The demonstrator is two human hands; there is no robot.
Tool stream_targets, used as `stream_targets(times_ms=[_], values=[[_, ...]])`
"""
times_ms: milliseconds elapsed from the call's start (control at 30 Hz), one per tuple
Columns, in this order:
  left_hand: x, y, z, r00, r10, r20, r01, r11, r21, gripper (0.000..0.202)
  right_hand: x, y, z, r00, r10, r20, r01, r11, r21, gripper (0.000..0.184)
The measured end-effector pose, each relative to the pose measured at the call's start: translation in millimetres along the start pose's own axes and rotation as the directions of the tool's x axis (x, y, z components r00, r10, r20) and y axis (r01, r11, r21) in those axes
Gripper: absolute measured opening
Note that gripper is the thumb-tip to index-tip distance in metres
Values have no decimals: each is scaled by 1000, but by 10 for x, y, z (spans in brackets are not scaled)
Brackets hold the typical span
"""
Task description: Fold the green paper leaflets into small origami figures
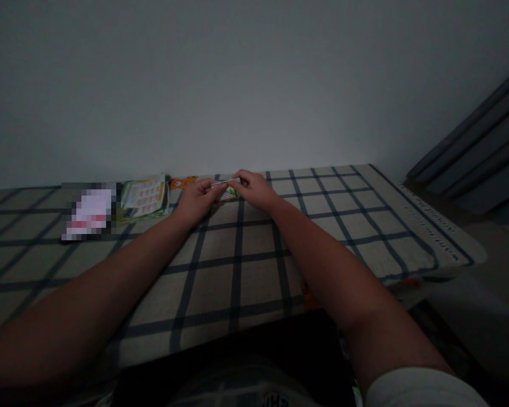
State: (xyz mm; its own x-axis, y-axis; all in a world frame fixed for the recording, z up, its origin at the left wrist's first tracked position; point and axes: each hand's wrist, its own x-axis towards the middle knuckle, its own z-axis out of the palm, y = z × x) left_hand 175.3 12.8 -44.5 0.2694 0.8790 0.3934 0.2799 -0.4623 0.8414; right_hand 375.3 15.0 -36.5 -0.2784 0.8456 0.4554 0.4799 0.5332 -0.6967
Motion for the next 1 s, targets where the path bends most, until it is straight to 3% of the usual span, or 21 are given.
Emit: stream_targets(times_ms=[333,600,767,867,1000], values=[[32,-54,11,997,-9,82,26,978,-207,57,23,-17,-9,998,16,-53,-14,999,40,23],[49,-96,20,997,-42,62,56,968,-246,52,24,-7,3,999,20,-44,-17,997,80,21],[40,-120,29,993,-93,78,112,946,-303,44,51,30,45,994,103,-38,-90,964,251,16],[11,-102,29,989,-91,113,118,958,-261,38,56,23,47,989,147,-19,-130,925,356,14],[-7,-77,0,993,-79,93,84,995,-54,37,38,-20,20,987,156,41,-161,919,360,17]])
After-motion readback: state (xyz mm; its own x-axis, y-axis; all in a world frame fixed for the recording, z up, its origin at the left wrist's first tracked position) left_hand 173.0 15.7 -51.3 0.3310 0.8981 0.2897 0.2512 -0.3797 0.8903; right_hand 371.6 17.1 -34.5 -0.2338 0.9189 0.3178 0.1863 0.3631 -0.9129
